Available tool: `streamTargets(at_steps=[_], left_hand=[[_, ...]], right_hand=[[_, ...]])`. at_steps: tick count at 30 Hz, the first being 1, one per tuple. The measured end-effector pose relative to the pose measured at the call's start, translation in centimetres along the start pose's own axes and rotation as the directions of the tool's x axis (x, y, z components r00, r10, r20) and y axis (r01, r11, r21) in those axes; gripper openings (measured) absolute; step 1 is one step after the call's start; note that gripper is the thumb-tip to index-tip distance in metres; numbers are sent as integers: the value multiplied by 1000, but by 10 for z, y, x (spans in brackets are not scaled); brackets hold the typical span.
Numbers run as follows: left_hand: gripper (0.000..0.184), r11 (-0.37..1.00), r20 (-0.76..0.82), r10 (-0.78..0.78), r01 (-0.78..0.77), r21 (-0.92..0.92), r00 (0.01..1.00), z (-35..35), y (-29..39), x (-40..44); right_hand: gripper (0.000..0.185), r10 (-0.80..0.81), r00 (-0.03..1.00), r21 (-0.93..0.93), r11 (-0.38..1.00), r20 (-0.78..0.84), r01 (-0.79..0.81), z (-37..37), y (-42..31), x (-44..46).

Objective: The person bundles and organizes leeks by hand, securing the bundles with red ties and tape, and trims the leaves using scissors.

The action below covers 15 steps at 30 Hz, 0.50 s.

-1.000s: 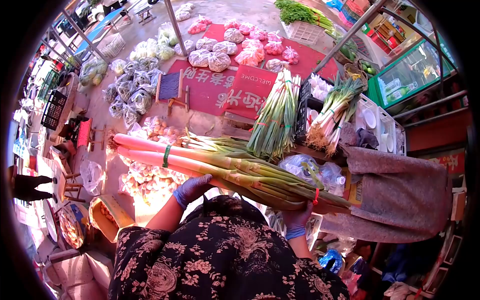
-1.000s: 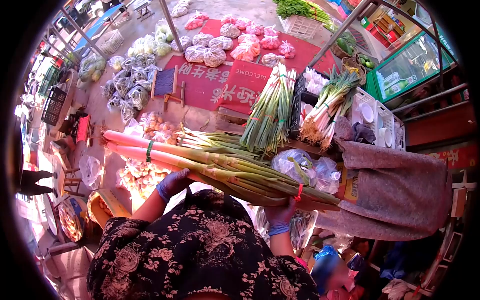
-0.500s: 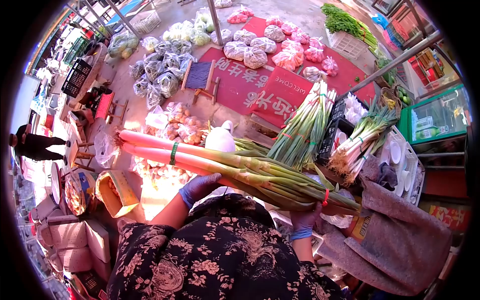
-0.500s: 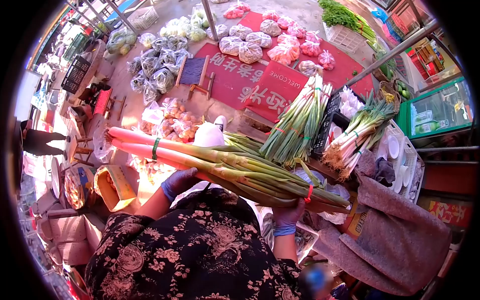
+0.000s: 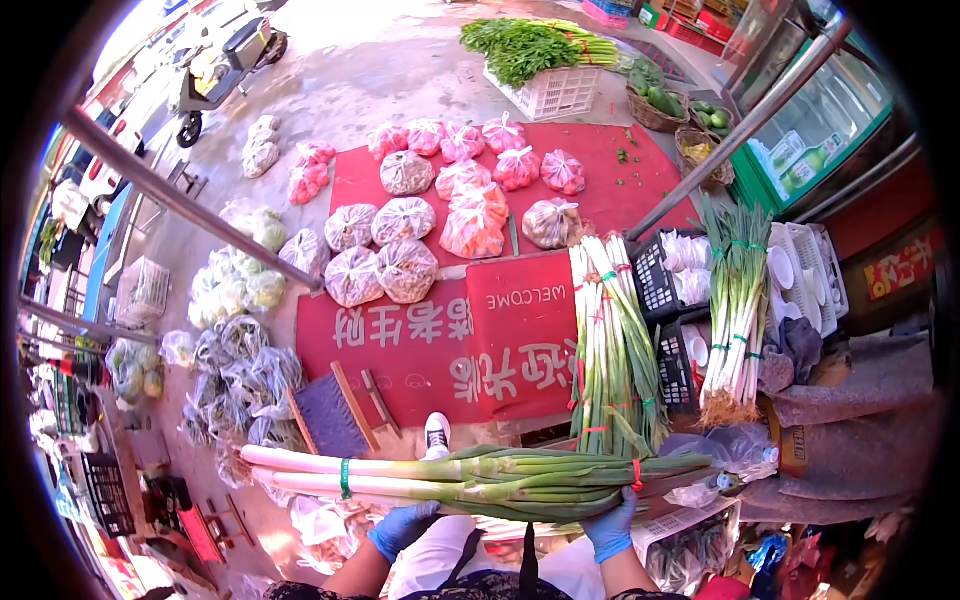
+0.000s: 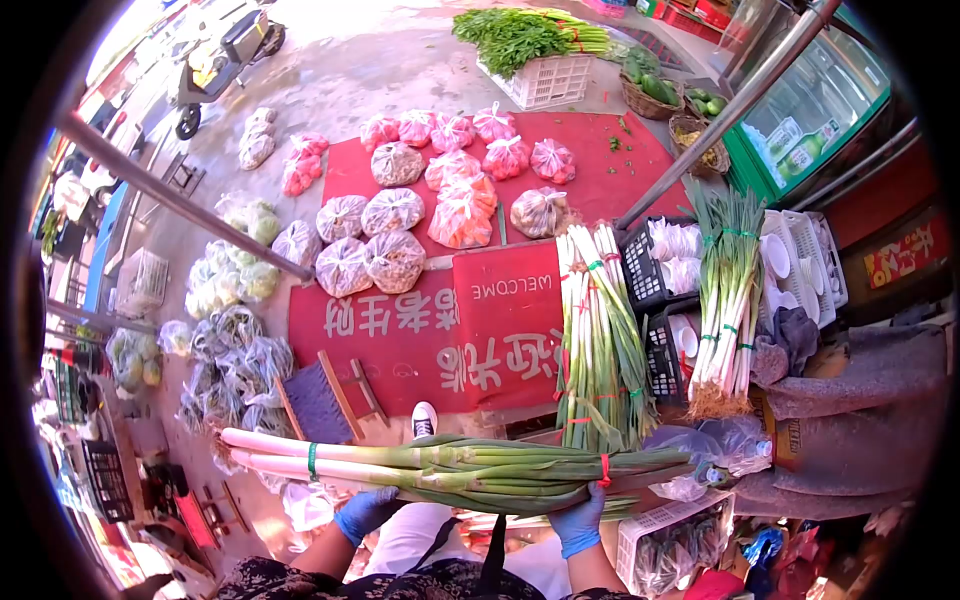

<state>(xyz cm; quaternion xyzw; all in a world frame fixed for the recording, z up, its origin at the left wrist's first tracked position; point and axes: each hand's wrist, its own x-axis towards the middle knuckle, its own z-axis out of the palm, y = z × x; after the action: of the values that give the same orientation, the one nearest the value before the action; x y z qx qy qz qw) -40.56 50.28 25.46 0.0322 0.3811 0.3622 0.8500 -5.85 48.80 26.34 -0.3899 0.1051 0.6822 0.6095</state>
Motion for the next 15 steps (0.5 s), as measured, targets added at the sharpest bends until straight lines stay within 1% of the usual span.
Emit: streamTargets(at_steps=[1, 3, 4, 5, 6, 7, 8, 9, 10, 11, 13, 15], left_hand=[[59, 1000, 13, 15, -16, 23, 1000, -3, 40, 17], [55, 995, -7, 65, -65, 70, 998, -5, 105, 47], [54, 994, 5, 68, -68, 88, 998, -14, 127, 64], [53, 992, 16, 66, -67, 109, 998, -23, 144, 80], [52, 996, -9, 29, -28, 90, 1000, -28, 159, 93], [51, 997, -38, -12, 15, 75, 999, -33, 171, 105], [52, 996, -67, -28, 34, 86, 997, -46, 174, 119], [54, 994, -89, -30, 40, 107, 996, -55, 180, 135], [52, 997, -61, 19, -14, 80, 998, -38, 185, 148], [52, 995, -51, 3, 1, 96, 999, -29, 190, 165], [51, 991, -41, -38, 43, 125, 998, -17, 195, 191], [48, 977, -25, -112, 114, 180, 993, -7, 198, 216]], right_hand=[[69, -3, 1000, 26, 1000, -15, 3, 14, 19, 21], [69, 7, 997, 63, 998, -81, -2, 36, 49, 47], [63, 38, 994, 120, 992, -99, -26, 47, 59, 54], [63, 41, 995, 144, 989, -91, -27, 61, 68, 61], [63, 19, 997, 173, 985, -76, -5, 72, 76, 69], [63, 7, 994, 173, 985, -113, 13, 82, 81, 75], [64, 28, 993, 239, 971, -116, 1, 69, 90, 82], [64, 52, 989, 258, 966, -137, -15, 69, 94, 87], [64, 22, 987, 257, 966, -159, 20, 72, 96, 93], [64, -13, 985, 255, 965, -175, 58, 77, 99, 101], [63, -19, 963, 311, 944, -270, 106, 74, 102, 111], [61, -17, 941, 364, 920, -339, 147, 68, 110, 114]])
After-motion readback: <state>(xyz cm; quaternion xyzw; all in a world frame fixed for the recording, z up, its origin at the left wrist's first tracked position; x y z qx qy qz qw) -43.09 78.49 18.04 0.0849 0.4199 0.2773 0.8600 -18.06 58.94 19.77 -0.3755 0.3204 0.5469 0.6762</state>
